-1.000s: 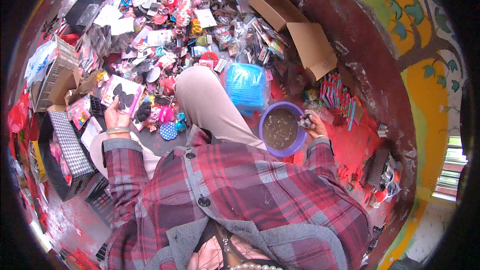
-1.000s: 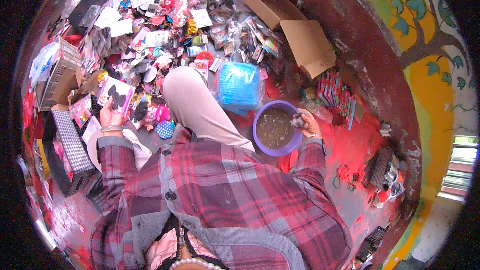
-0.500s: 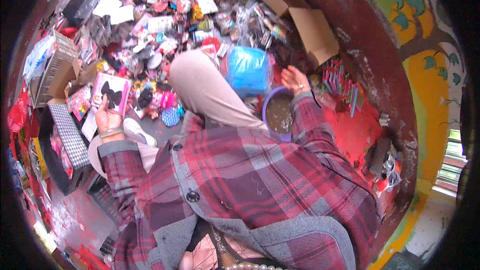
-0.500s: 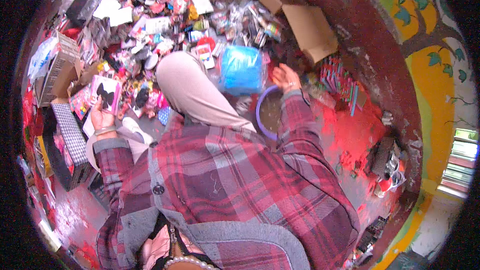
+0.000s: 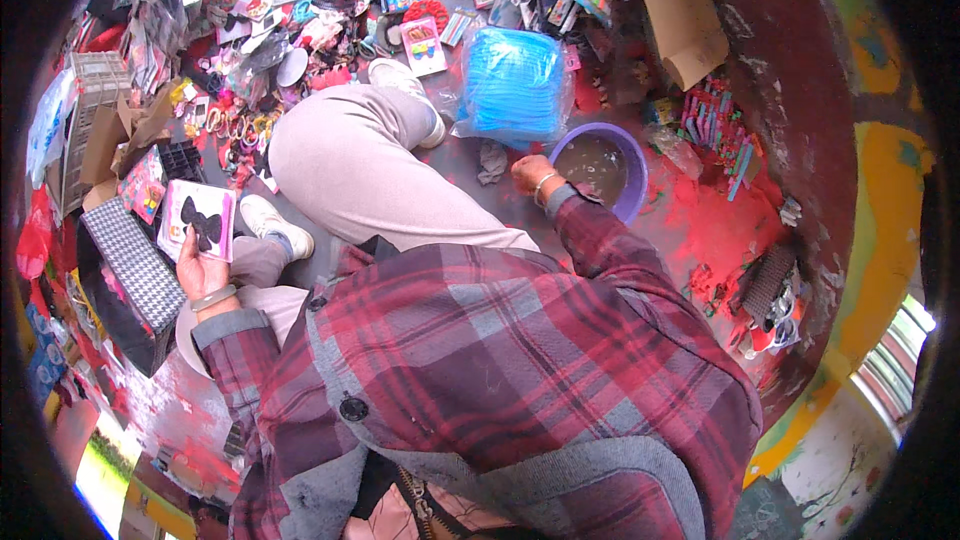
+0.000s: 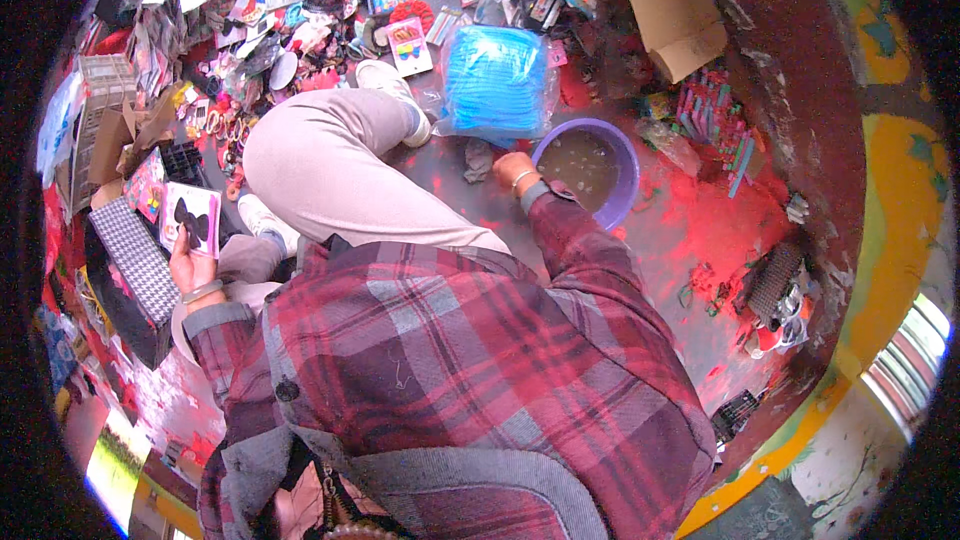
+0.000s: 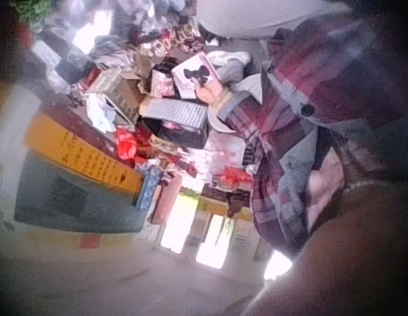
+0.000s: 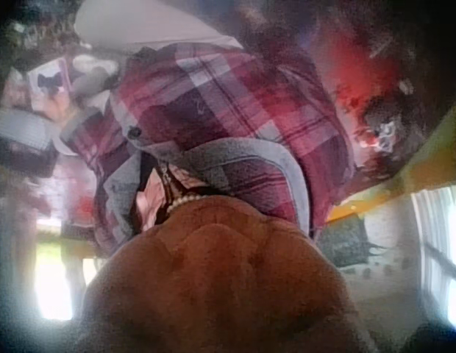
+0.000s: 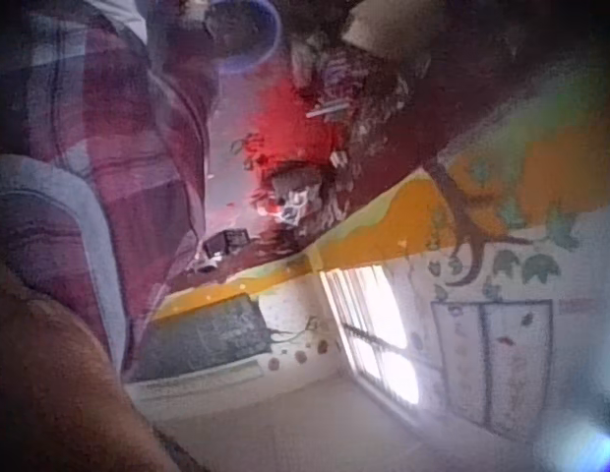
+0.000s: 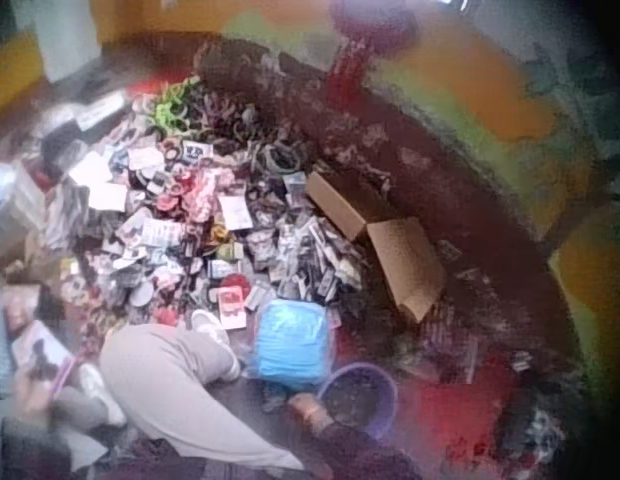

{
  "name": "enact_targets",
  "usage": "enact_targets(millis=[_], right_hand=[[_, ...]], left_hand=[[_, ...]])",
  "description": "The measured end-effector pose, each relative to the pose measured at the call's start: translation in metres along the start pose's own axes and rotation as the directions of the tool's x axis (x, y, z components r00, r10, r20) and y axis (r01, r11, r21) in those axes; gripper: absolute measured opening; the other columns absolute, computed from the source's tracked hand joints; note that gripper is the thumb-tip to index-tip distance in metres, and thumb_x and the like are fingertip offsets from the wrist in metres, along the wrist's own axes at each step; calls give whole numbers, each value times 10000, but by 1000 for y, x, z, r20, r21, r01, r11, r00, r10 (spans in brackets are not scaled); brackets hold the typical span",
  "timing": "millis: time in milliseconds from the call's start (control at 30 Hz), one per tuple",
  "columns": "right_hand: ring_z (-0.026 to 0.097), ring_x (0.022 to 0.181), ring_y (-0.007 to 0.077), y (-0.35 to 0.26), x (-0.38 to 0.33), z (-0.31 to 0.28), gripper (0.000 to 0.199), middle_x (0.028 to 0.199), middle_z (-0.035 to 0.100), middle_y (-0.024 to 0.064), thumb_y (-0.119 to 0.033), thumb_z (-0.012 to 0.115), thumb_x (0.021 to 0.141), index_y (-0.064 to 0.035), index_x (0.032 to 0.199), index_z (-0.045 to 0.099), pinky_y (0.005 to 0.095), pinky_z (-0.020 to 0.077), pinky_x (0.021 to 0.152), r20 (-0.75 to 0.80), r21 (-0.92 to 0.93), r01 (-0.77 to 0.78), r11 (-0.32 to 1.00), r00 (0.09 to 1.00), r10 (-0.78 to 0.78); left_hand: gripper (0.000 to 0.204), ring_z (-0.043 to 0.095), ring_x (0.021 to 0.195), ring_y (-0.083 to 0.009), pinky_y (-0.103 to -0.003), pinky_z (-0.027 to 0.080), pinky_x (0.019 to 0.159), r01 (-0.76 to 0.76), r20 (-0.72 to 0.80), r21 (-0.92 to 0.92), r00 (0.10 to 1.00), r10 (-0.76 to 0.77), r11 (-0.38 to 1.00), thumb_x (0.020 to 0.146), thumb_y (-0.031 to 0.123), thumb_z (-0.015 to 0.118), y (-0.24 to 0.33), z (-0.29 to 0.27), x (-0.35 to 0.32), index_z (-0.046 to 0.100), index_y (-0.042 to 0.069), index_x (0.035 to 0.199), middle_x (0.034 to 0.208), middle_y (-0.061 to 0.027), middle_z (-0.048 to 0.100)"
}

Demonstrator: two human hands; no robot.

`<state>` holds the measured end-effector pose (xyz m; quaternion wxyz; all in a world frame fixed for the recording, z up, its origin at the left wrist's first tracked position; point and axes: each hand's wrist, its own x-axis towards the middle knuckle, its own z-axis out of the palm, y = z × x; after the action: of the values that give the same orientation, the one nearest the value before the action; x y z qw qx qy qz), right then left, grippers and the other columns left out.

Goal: The person wipes the exterior of a black plastic crate with a damp grey cloth, سپس sorts through various small packaged items on the floor and places them into the cleaned crate.

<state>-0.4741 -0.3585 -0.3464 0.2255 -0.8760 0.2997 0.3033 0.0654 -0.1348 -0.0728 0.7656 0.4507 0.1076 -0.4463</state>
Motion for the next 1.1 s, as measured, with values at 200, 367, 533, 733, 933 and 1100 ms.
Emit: enact_targets(millis=[200, 367, 533, 733, 933, 1100], right_hand=[[622, 715, 255, -49, 54, 0, 292, 766, 634, 58, -331, 548, 745, -70, 807, 662, 361, 484, 548, 555, 751, -646, -137, 505, 661], [626, 852, 241, -10, 46, 50, 305, 954, 630, 129, -321, 641, 723, -59, 878, 659, 358, 503, 707, -19, 222, -191, 956, 980, 200], [496, 563, 159, -24, -20, -133, 159, 671, 549, 43, -219, 550, 785, -71, 743, 588, 297, 418, 499, 505, 844, -485, 228, 862, -35], [571, 917, 215, 22, -78, -249, 342, 996, 605, 99, -236, 540, 776, 2, 1019, 568, 337, 458, 793, -374, 889, 374, -263, 926, 52], [492, 1085, 274, -119, -107, -431, 486, 1197, 494, 159, -291, 446, 792, 6, 1176, 448, 438, 398, 907, -769, 600, 674, -432, 634, -79], [544, 950, 195, -256, -103, -474, 447, 1049, 544, 103, -218, 527, 755, 1, 1139, 460, 313, 452, 796, -799, 593, 726, -348, 585, -142]], left_hand=[[315, 514, 1072, -275, -451, 366, 971, -32, -92, 10, 995, 33, 999, 881, 41, 425, 4, -1, -6, 451, -27, 1188, 1152, -152, 538], [326, 508, 1078, -271, -446, 365, 970, 14, -73, -9, 997, -14, 1000, 867, 32, 436, -12, 24, 6, 453, -30, 1187, 1157, -144, 537], [254, 583, 936, -239, -418, 456, 859, -66, -119, 24, 991, 68, 998, 826, 30, 516, -9, 38, -11, 540, 2, 1077, 997, -109, 612], [259, 596, 873, -196, -337, 470, 833, -205, 112, -10, 972, 205, 979, 778, -12, 563, -15, 68, -11, 546, -16, 1037, 962, -99, 616], [308, 589, 922, -228, -372, 466, 851, -136, 366, -109, 915, 167, 985, 813, -29, 479, 15, 99, -46, 491, -37, 1120, 1043, -135, 588], [343, 552, 993, -226, -349, 448, 882, -213, 393, -111, 888, 240, 971, 815, -47, 448, 45, 110, -63, 457, -46, 1157, 1098, -132, 556]])
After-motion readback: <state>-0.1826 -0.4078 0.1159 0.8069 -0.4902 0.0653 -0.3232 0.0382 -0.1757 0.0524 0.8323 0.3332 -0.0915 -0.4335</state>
